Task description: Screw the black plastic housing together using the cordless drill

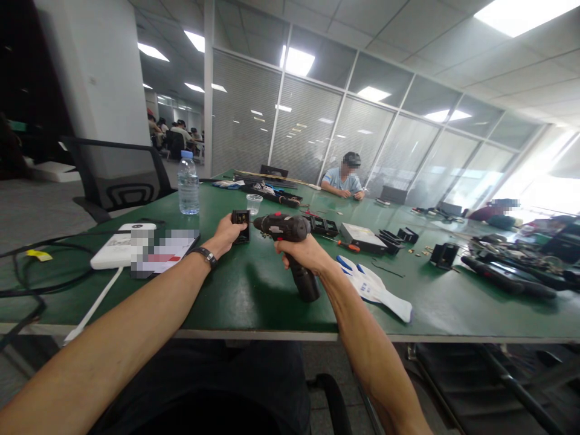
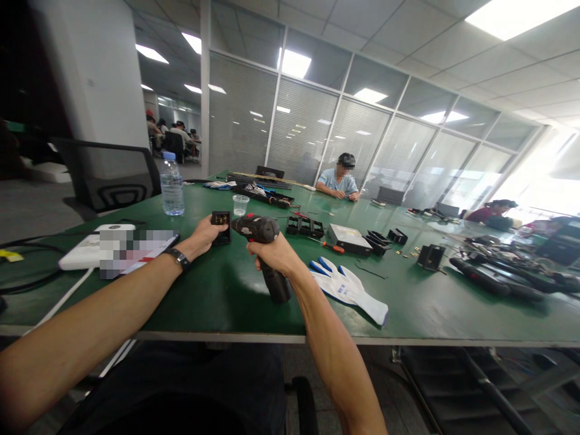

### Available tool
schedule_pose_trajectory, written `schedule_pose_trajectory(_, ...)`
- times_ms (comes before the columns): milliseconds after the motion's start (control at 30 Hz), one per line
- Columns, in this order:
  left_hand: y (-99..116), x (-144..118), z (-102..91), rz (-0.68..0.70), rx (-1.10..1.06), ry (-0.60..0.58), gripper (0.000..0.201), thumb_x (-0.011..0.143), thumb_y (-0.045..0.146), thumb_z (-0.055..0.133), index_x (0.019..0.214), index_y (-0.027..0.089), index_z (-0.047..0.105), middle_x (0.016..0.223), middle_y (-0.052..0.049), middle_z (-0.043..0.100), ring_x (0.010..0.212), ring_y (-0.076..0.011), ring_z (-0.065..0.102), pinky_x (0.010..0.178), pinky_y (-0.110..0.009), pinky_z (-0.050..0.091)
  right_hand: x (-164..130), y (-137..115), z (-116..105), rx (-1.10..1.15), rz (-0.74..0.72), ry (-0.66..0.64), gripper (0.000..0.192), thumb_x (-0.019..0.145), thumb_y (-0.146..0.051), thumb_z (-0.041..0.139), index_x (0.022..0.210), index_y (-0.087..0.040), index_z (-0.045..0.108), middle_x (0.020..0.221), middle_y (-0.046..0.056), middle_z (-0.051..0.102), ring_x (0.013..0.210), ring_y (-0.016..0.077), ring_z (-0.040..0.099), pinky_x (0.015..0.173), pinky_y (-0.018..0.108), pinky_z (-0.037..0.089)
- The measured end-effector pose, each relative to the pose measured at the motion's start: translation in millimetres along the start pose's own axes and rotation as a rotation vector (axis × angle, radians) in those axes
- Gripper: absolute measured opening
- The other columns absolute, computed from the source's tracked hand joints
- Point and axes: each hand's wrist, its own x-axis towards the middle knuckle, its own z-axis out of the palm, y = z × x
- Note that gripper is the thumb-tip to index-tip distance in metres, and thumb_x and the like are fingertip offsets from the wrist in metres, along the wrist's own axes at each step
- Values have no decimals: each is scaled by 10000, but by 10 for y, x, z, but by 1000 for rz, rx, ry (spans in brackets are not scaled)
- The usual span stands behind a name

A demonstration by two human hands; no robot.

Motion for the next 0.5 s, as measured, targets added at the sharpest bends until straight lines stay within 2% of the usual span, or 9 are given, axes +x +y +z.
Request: schedule_pose_trajectory(500, 15, -9, 6, -19, 3, 12, 435, 581, 188, 717, 1007, 163, 632, 869, -58, 682, 819, -201, 640, 805, -373, 514, 10, -1, -2, 10, 24, -9, 94, 681, -231, 628, 743, -169, 595, 479, -26, 566, 416, 124, 543, 422, 217, 452)
